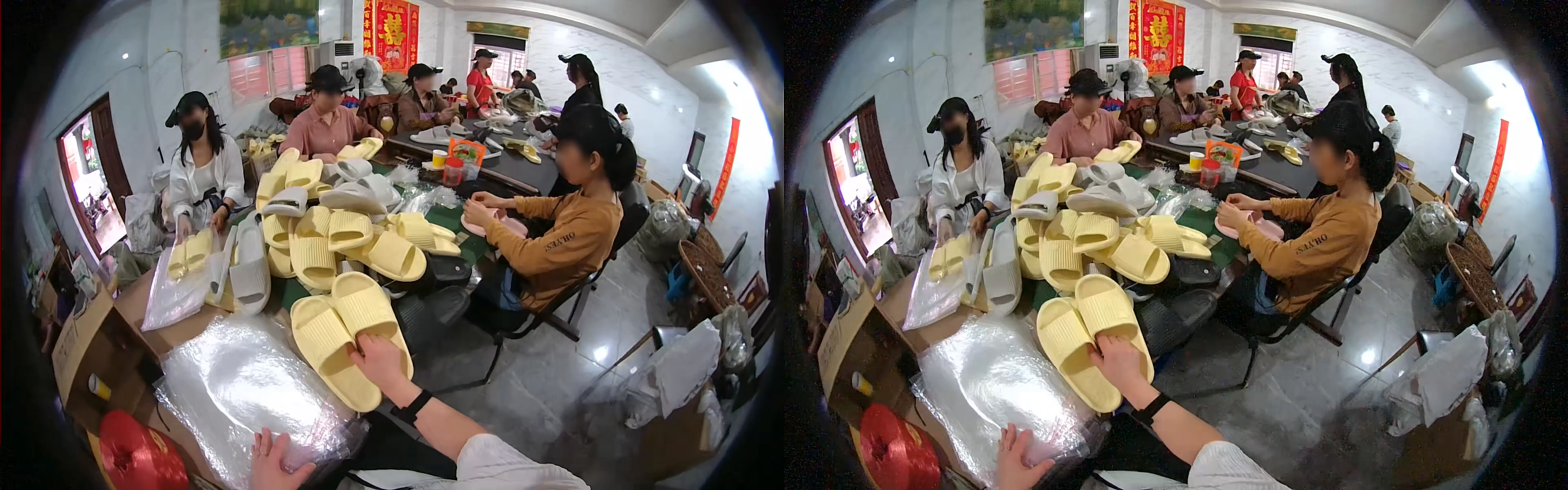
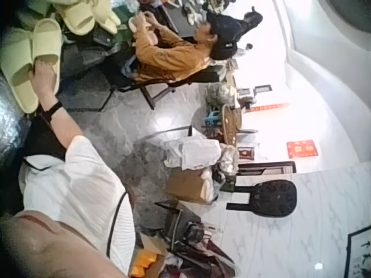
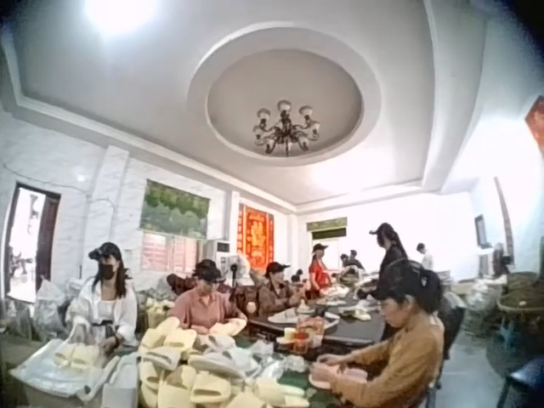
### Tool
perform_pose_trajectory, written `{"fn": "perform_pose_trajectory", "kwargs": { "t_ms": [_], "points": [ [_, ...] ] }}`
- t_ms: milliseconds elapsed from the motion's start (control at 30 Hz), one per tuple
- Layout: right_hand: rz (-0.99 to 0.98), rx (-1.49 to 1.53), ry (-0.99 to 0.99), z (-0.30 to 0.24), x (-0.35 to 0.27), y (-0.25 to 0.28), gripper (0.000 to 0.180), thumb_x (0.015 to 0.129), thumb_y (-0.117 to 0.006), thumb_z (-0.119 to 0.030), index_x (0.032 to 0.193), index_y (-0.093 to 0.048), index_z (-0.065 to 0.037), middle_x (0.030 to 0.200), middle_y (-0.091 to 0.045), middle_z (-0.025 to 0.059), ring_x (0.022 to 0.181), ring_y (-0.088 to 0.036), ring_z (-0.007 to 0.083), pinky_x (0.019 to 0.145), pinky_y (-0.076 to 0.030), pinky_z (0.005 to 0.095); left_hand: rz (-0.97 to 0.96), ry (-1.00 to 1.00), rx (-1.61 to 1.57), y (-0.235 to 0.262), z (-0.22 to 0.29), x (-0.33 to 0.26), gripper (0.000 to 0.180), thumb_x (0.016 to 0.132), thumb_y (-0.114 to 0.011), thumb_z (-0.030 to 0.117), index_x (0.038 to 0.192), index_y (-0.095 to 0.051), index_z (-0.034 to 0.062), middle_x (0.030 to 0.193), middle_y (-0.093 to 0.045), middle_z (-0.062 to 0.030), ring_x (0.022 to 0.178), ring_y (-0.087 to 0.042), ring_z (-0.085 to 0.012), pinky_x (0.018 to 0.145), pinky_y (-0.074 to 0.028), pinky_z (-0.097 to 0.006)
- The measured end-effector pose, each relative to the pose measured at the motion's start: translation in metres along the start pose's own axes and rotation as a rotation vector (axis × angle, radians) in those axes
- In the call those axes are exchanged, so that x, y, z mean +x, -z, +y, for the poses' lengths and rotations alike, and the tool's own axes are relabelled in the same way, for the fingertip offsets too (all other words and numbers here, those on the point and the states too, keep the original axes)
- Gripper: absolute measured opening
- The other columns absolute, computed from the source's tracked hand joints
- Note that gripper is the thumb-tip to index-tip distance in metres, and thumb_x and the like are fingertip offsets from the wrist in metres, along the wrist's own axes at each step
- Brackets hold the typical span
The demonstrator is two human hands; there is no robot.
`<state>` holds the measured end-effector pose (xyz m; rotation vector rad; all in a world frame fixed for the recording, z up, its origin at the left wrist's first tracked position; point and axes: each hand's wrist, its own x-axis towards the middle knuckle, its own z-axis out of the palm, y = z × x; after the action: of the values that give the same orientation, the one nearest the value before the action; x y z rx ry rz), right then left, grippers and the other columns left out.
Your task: The recorder is packing sandals into plastic bags and placing them into a large sack in a shoe manufacturing environment.
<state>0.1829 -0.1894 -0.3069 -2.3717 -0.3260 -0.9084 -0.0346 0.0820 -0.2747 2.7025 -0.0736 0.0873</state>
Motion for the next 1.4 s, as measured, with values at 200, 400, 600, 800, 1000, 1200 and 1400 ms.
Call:
{"fn": "perform_pose_trajectory", "kwargs": {
  "t_ms": [200,400,600,800,1000,1200,1400],
  "points": [
    [0.001,-0.006,-0.001,0.003,-0.004,-0.001,0.022,0.088,-0.067,-0.029,0.085,-0.058,-0.009,0.073,-0.061,0.0082,0.073,-0.062,0.0305,0.061,-0.05,0.0442,0.002,-0.006,-0.021,-0.005,-0.004,-0.003,0.072,0.077,-0.079,0.037,0.138,-0.055,0.0093,0.149,-0.042,-0.0258,0.138,-0.036,-0.047,0.113,-0.032,-0.052],
    [-0.027,-0.021,0.014,0.004,0.001,-0.001,0.021,0.087,-0.066,-0.029,0.088,-0.06,-0.01,0.076,-0.063,0.0091,0.075,-0.063,0.0307,0.062,-0.052,0.0429,-0.035,0.088,-0.189,-0.006,-0.01,0.008,0.087,0.063,-0.086,0.047,0.135,-0.058,0.0086,0.151,-0.032,-0.0339,0.144,-0.028,-0.0467,0.118,-0.023,-0.052],
    [0.07,0.006,0.029,0.0,0.0,-0.006,0.023,0.087,-0.067,-0.028,0.078,-0.056,-0.01,0.071,-0.062,0.0082,0.07,-0.062,0.0298,0.058,-0.049,0.0443,-0.024,0.073,-0.143,-0.002,-0.009,0.008,0.084,0.063,-0.086,0.045,0.133,-0.06,0.0078,0.152,-0.035,-0.0311,0.144,-0.028,-0.0464,0.117,-0.026,-0.049],
    [0.057,0.034,0.007,-0.003,-0.001,-0.009,0.023,0.089,-0.065,-0.029,0.081,-0.058,-0.009,0.073,-0.062,0.0088,0.072,-0.062,0.0306,0.061,-0.049,0.0444,-0.005,0.049,-0.145,-0.006,-0.014,0.003,0.083,0.065,-0.085,0.045,0.132,-0.059,0.0053,0.151,-0.035,-0.0327,0.143,-0.029,-0.0483,0.116,-0.026,-0.055],
    [-0.001,0.073,-0.024,-0.001,-0.001,0.003,0.022,0.089,-0.063,-0.029,0.082,-0.061,-0.008,0.076,-0.064,0.0108,0.075,-0.063,0.032,0.065,-0.05,0.0449,0.012,-0.018,-0.024,-0.003,-0.008,-0.004,0.072,0.077,-0.079,0.04,0.137,-0.056,0.0072,0.147,-0.043,-0.028,0.136,-0.038,-0.0477,0.113,-0.033,-0.052],
    [0.052,0.359,-0.245,0.006,0.026,0.02,0.03,0.093,-0.062,-0.031,0.085,-0.063,-0.002,0.074,-0.063,0.0182,0.066,-0.062,0.0372,0.059,-0.046,0.0442,0.048,-0.03,-0.041,-0.003,-0.001,-0.002,0.071,0.077,-0.079,0.04,0.136,-0.056,0.0073,0.146,-0.043,-0.0301,0.135,-0.039,-0.0492,0.111,-0.035,-0.053],
    [0.019,0.725,-0.335,-0.039,0.055,0.041,0.026,0.091,-0.065,-0.024,0.084,-0.063,0.001,0.071,-0.063,0.0192,0.06,-0.059,0.0308,0.058,-0.045,0.0382,0.048,-0.037,-0.085,-0.001,0.0,0.001,0.072,0.075,-0.081,0.037,0.136,-0.056,0.0074,0.148,-0.041,-0.0296,0.136,-0.037,-0.0493,0.111,-0.035,-0.052]
  ]
}}
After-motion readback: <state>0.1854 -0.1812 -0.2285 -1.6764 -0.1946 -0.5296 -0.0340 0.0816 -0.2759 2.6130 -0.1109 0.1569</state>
